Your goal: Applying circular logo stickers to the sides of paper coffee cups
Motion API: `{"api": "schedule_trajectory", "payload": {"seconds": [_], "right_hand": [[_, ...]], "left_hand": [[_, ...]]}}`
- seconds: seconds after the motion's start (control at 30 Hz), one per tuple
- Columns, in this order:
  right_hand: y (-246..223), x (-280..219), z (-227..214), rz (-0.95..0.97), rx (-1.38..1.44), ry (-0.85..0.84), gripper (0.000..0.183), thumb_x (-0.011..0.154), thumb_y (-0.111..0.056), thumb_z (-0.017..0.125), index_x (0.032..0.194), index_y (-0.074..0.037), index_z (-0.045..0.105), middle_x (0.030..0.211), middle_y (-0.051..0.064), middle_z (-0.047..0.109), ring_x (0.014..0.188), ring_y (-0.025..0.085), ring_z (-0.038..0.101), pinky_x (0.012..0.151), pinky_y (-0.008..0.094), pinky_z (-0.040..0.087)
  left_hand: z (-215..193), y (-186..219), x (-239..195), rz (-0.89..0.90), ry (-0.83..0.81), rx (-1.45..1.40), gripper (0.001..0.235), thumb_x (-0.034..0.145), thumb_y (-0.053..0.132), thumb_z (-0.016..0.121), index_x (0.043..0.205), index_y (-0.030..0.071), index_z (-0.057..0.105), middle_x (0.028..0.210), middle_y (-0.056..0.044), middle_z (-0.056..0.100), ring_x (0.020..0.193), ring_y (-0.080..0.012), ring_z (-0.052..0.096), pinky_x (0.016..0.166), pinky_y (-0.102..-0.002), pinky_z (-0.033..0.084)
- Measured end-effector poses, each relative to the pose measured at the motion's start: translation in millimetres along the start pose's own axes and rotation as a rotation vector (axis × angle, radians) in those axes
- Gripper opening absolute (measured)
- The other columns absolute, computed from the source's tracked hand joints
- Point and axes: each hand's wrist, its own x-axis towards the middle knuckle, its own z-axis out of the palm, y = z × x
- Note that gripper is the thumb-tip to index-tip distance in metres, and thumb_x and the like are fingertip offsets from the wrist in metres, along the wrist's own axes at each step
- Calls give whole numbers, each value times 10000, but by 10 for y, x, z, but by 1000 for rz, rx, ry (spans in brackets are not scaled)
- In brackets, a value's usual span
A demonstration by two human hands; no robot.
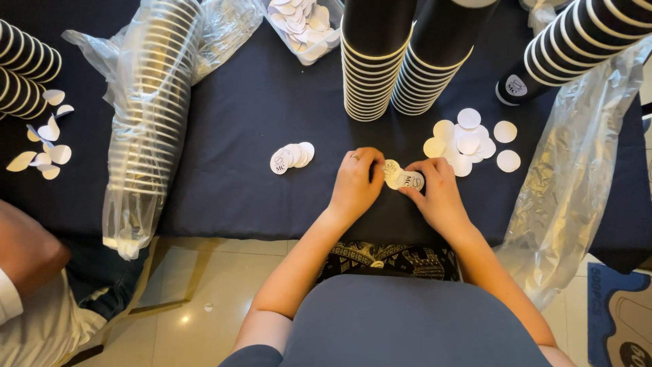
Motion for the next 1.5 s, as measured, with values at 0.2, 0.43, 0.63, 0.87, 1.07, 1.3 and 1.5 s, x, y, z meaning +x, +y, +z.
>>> {"api": "schedule_trajectory", "payload": {"seconds": [0.2,0.43,0.63,0.87,1.07,1.3,1.5], "right_hand": [[37,-24,-152,90,74,46,299,857,-238,844,1101,-196,678,998,66,716,1031,312,705,916,414,537],[32,-157,-506,155,86,130,286,875,-283,848,1140,-296,739,946,19,763,969,263,725,882,391,558],[-40,-321,-865,222,67,-87,494,783,-249,843,1264,-276,733,906,109,772,852,340,708,802,499,546],[-82,-393,-829,222,-72,-349,536,800,-148,800,1304,-210,630,953,148,786,1002,433,716,904,551,555],[5,-360,-731,136,-96,-301,296,833,-187,799,1087,-166,648,931,110,766,997,390,725,871,515,573],[138,-334,-570,61,-38,-224,204,904,-221,759,1068,-183,643,1001,77,701,1041,369,710,866,497,581],[-107,-289,-505,138,110,-145,218,909,-277,778,1094,-199,693,989,110,769,1035,395,715,879,496,571]], "left_hand": [[-51,89,60,16,-305,202,472,747,290,870,1165,163,690,1155,-60,553,1033,-333,596,864,-431,517],[-52,34,61,-6,-402,92,263,803,218,838,1000,165,672,1024,-36,636,1034,-306,644,871,-401,516],[-193,155,70,-8,-490,-19,214,834,121,806,987,130,657,966,-73,662,956,-314,680,871,-386,548],[-104,109,6,137,-333,-119,213,855,-88,708,861,116,649,934,-60,658,931,-273,685,865,-327,561],[-119,118,26,354,-76,-167,251,949,-53,653,757,108,641,943,-12,665,954,-200,669,855,-262,560],[-193,-116,-38,457,10,39,273,958,72,680,703,139,612,1114,10,661,1063,-207,636,838,-297,527],[-461,72,-105,217,-14,-31,189,881,-13,724,769,131,675,1097,2,686,965,-207,674,801,-308,597]]}}
